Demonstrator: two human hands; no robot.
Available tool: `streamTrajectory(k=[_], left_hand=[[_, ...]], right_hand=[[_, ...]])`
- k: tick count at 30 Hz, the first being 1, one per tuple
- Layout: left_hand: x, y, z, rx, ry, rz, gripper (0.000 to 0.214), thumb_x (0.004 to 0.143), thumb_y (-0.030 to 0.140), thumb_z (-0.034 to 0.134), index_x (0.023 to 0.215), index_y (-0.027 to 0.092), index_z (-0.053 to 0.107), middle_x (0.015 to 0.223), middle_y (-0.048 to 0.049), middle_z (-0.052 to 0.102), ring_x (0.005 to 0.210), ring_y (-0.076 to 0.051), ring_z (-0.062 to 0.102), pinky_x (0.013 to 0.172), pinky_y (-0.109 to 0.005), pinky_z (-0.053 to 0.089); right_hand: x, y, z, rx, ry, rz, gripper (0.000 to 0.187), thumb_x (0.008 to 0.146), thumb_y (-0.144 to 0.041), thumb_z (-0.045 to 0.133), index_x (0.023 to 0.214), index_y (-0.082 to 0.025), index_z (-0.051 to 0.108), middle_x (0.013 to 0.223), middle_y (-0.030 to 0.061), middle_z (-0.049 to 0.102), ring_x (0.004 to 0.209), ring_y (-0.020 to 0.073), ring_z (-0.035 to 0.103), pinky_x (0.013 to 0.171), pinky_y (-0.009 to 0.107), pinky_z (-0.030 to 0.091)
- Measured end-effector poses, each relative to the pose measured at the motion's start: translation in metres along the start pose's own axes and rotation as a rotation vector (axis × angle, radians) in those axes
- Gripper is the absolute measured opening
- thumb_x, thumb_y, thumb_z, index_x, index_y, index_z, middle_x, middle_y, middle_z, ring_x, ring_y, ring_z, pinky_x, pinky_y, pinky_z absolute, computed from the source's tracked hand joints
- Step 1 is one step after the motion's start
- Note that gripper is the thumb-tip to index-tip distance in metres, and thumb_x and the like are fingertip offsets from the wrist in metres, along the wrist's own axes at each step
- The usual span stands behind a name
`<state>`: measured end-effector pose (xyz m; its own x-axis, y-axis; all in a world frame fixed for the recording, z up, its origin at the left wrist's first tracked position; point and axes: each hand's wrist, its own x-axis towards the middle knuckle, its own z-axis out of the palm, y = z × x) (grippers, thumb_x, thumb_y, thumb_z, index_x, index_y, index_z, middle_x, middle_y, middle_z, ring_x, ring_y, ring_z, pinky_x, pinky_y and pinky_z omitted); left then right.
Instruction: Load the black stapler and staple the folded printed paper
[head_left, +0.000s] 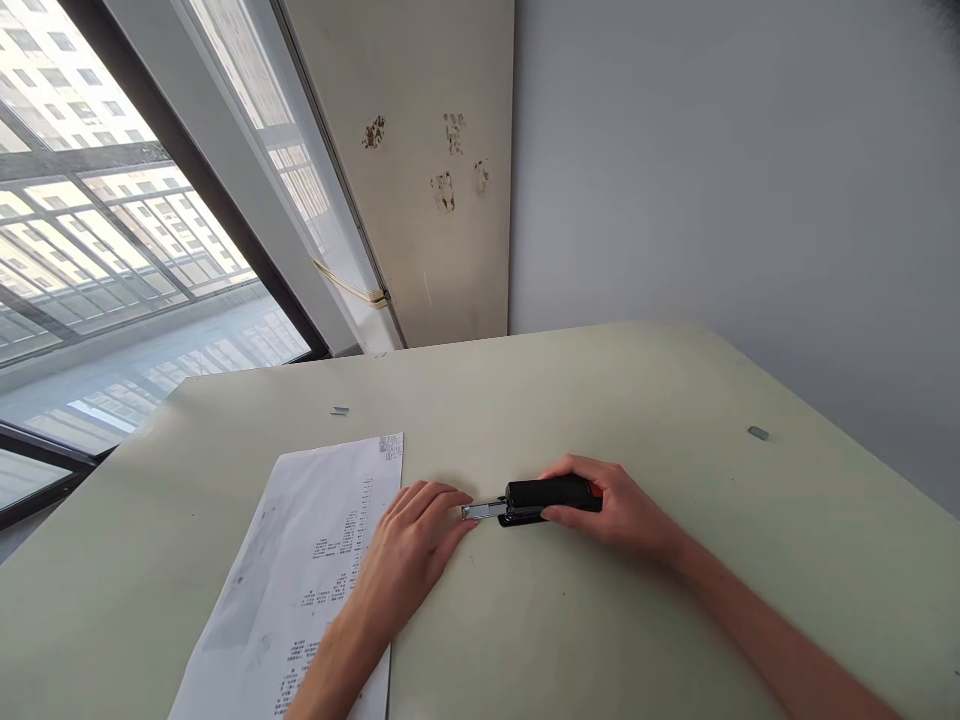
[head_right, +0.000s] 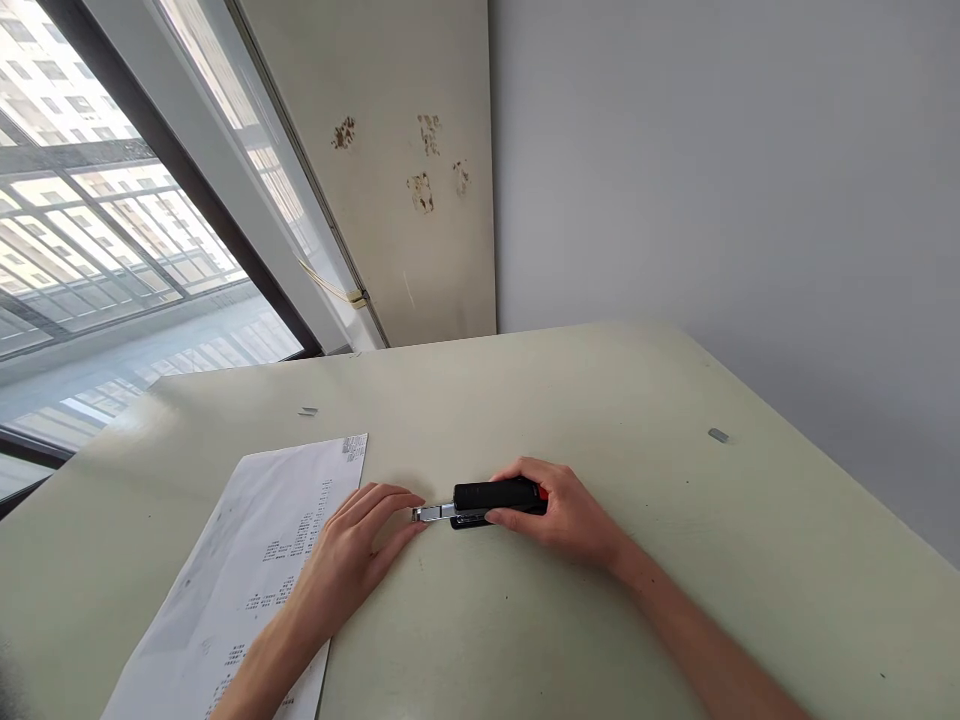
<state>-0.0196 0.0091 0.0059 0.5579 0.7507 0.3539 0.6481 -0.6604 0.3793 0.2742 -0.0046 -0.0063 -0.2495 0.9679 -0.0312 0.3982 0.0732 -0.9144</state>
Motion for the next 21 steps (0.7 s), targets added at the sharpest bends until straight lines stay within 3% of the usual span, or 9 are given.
streamTrajectory(k=[8, 21], left_hand=[[-0.003, -0.0085, -0.0042, -0.022, -0.03, -0.051, 0.022, 0.106, 0.037, 0.056, 0.108, 0.026, 0.074, 0.101, -0.0033, 0.076, 0.088, -0.019, 0.072, 0.078, -0.032, 0.058], [-0.006, 0.0013, 0.0007, -0.093, -0.054, -0.043, 0.019, 0.105, 0.034, 0.058, 0.104, 0.024, 0.074, 0.099, -0.0019, 0.076, 0.087, -0.017, 0.071, 0.08, -0.03, 0.057]], right_hand=[[-0.0001, 0.0028, 0.0, 0.025, -0.018, 0.021, 0.027, 0.087, -0.047, 0.076, 0.103, -0.026, 0.071, 0.098, 0.0019, 0.075, 0.082, 0.0209, 0.066, 0.07, 0.031, 0.05], [-0.0031, 0.0013, -0.0013, 0.066, -0.062, 0.007, 0.024, 0.086, -0.041, 0.078, 0.104, -0.026, 0.073, 0.097, 0.0009, 0.073, 0.079, 0.0191, 0.06, 0.069, 0.03, 0.046]])
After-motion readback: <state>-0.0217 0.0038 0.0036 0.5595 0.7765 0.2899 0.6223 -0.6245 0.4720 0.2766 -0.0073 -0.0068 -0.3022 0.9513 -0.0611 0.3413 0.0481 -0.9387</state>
